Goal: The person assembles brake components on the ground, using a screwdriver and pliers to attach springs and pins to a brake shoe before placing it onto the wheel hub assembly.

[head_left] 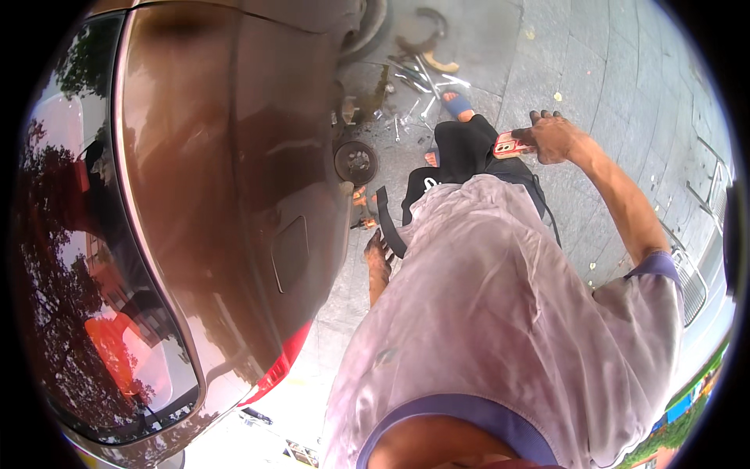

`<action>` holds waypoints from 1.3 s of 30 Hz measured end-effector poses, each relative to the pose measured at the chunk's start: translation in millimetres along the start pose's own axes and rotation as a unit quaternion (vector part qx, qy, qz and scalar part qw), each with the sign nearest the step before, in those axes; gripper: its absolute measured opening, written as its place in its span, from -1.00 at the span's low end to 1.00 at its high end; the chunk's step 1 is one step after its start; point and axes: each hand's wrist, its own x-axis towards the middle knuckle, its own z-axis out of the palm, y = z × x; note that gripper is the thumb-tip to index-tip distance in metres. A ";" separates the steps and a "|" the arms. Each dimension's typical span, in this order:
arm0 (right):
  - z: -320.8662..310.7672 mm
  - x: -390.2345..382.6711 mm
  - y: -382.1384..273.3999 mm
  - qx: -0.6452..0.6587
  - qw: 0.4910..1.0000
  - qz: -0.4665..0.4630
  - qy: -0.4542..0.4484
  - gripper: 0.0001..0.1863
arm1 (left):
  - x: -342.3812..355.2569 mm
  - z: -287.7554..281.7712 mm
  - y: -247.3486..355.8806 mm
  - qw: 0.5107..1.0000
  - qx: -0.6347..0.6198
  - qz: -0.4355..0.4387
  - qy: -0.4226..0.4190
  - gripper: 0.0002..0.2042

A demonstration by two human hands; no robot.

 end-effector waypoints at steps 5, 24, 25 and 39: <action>9.0 19.1 -26.7 0.046 0.995 -0.041 -0.079 -0.60 | -11.5 -5.8 -0.5 1.000 0.000 0.011 0.026 -0.40; 13.8 86.7 -85.4 0.071 0.986 -0.049 -0.146 -0.32 | 23.2 -39.7 -121.6 0.986 0.056 0.154 0.018 -0.47; 2.8 86.2 -98.1 0.099 0.987 -0.055 -0.114 -0.33 | 21.1 -53.4 -110.3 0.984 0.067 0.160 0.037 -0.47; 58.7 53.2 -67.9 0.321 0.945 0.063 0.002 -0.30 | -21.0 -20.5 -71.2 0.995 -0.004 -0.094 0.028 -0.33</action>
